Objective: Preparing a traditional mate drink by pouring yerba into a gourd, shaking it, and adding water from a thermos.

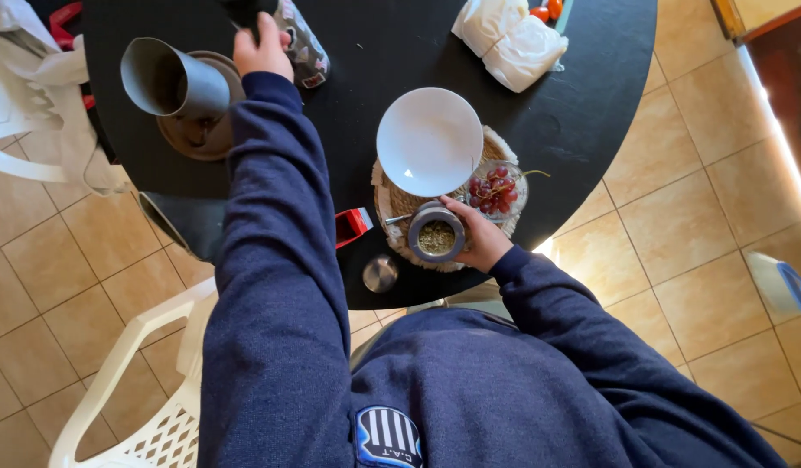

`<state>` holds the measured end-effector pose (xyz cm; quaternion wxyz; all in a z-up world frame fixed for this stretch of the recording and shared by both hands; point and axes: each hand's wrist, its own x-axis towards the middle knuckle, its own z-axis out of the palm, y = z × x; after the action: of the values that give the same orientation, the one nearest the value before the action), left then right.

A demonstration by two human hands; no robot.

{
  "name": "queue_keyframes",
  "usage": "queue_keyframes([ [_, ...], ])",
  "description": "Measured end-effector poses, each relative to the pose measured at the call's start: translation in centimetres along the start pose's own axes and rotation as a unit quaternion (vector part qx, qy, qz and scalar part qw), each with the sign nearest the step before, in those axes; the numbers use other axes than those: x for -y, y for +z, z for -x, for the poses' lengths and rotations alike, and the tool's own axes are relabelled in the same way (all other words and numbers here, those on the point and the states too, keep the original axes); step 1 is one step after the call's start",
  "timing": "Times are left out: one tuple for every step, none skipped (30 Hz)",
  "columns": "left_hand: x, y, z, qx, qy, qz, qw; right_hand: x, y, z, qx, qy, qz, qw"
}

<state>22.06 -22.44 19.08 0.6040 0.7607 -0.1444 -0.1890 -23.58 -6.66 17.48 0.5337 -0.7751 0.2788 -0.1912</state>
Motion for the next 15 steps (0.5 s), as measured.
queue_keyframes([
  [0.9, 0.1, -1.2, 0.003, -0.001, -0.001, 1.0, 0.0, -0.1, -0.1, -0.002, 0.002, -0.001, 1.0],
  [1.7, 0.2, -2.4, -0.007, 0.034, 0.02, 0.999, 0.0, -0.1, -0.1, 0.004, 0.003, 0.0, 1.0],
  [2.4, 0.3, -3.7, -0.018, 0.07, 0.043, 0.996, -0.1, -0.2, -0.3, 0.009, 0.002, 0.002, 1.0],
  [1.2, -0.3, -3.5, -0.016, 0.07, 0.043, 0.996, -0.3, -0.2, -0.1, 0.007, 0.003, 0.003, 1.0],
  [-0.2, -1.0, -3.3, -0.01, 0.093, 0.035, 0.995, -0.6, -0.1, -0.1, 0.009, -0.006, 0.004, 1.0],
  [-1.5, -1.7, -3.0, -0.003, 0.117, 0.027, 0.993, -0.8, -0.1, 0.0, 0.011, -0.015, 0.006, 1.0],
  [-3.5, -2.9, -2.3, -0.004, 0.116, 0.023, 0.993, -1.1, 0.1, 0.1, 0.012, -0.014, 0.002, 1.0],
  [-5.4, -4.2, -1.5, 0.017, 0.162, 0.077, 0.984, -1.2, 0.2, 0.3, 0.01, -0.007, 0.008, 1.0],
  [-7.6, -5.3, -0.8, 0.038, 0.208, 0.133, 0.968, -1.5, 0.1, 0.3, 0.008, -0.002, 0.017, 1.0],
  [-10.3, -8.0, 0.4, 0.036, 0.209, 0.132, 0.968, -1.3, 0.3, 0.2, 0.009, -0.004, 0.015, 1.0],
  [-12.9, -10.6, 1.7, 0.06, 0.258, 0.1, 0.959, -1.2, 0.2, 0.2, -0.002, -0.024, 0.017, 1.0],
  [-15.5, -13.1, 3.1, 0.084, 0.305, 0.068, 0.946, -1.0, 0.2, 0.3, -0.013, -0.044, 0.019, 0.999],
  [-18.0, -15.2, 6.8, 0.079, 0.306, 0.068, 0.946, -0.8, 0.2, 0.3, -0.009, -0.046, 0.02, 0.999],
  [-20.5, -17.2, 10.6, 0.112, 0.375, 0.018, 0.92, -0.6, 0.2, 0.4, -0.008, -0.016, 0.029, 0.999],
  [-23.0, -19.2, 14.3, 0.145, 0.441, -0.033, 0.885, -0.3, 0.2, 0.4, -0.007, 0.013, 0.037, 0.999],
])
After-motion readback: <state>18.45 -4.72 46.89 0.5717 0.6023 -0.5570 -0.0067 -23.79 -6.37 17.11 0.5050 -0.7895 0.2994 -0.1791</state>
